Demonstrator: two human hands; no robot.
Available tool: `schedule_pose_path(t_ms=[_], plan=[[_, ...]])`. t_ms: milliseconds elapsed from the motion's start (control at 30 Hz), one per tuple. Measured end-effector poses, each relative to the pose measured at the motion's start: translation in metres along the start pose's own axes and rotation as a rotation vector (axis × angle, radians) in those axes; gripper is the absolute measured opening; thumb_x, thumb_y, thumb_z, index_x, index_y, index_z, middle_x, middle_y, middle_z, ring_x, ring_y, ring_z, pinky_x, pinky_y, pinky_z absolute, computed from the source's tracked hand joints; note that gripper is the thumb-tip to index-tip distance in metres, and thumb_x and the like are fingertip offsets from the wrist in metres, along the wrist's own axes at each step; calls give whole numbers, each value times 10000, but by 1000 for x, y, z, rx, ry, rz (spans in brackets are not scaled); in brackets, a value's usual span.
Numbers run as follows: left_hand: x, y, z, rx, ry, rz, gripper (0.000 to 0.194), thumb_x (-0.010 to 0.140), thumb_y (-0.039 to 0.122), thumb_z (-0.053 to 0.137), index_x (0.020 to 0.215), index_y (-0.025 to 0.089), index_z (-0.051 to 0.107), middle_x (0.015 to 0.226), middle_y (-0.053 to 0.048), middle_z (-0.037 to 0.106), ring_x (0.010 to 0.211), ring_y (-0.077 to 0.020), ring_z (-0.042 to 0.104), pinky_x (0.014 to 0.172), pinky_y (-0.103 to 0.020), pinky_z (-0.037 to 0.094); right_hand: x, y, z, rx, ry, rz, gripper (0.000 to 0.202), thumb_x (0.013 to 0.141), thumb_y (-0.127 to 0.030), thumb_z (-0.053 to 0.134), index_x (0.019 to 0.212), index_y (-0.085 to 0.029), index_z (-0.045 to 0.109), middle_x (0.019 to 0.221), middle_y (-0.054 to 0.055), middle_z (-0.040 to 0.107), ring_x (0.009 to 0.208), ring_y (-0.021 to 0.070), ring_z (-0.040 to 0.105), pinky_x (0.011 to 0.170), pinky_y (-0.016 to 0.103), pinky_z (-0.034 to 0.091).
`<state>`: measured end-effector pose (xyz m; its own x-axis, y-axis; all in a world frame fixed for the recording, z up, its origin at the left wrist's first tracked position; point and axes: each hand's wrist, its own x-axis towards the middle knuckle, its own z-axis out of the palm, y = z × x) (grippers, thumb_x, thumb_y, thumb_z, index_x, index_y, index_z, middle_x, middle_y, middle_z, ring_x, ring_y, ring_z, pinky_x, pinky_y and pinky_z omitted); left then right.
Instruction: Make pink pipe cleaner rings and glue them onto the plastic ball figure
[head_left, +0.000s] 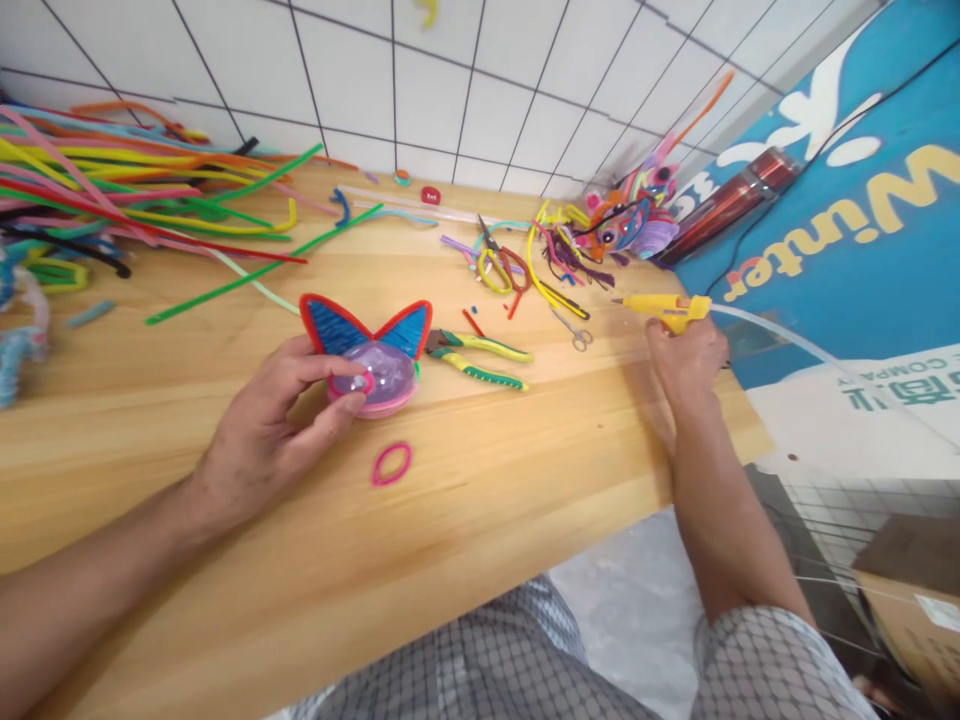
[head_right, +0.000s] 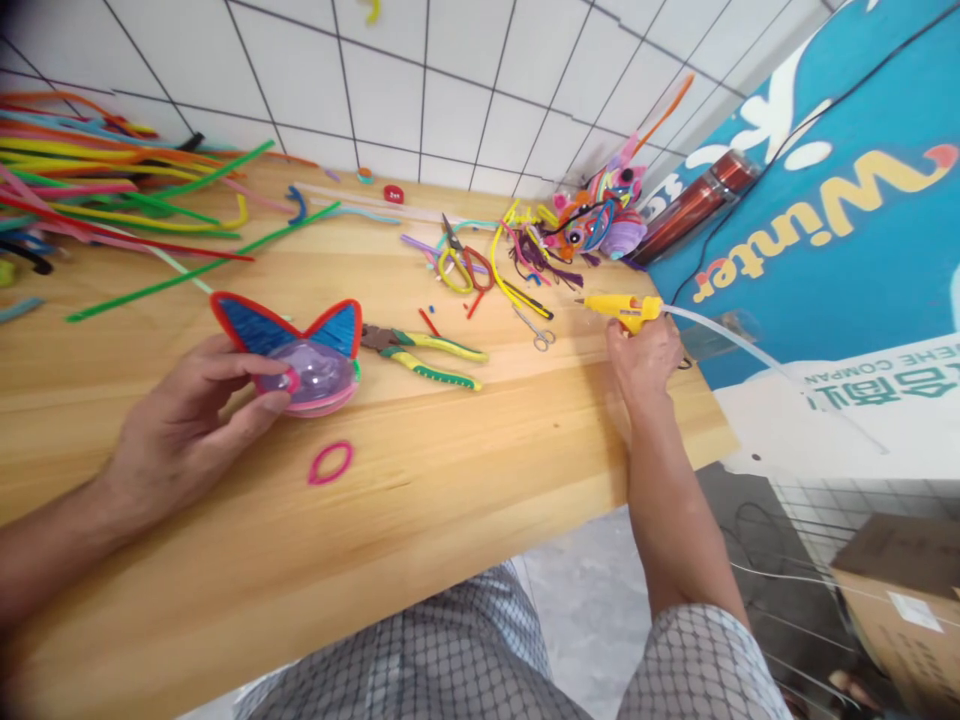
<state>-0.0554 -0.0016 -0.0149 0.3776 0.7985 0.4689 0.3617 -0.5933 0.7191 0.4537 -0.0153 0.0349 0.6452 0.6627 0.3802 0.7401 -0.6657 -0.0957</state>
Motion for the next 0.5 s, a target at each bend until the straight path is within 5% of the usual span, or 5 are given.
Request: schedule_pose_path(t_ms=[200,500], plan=[[2,3,0,18,-7,25,279,1011,151,687,1238,310,653,1244,-31,702,1153,-212,721,978,-389,594,17,-12,-14,-67,-12,-8,511,965,-383,639,1281,5,742,1039,258,743,780,247,517,785,415,298],[0,4,0,17,-2,-9,221,1011,188,697,1201,298,668,1232,-41,729,1167,-229,734,996,-416,629,12,-23,1,-100,-74,14,451,966,-363,650,1232,-8,733,973,216,734,777,222,483,780,400,290]])
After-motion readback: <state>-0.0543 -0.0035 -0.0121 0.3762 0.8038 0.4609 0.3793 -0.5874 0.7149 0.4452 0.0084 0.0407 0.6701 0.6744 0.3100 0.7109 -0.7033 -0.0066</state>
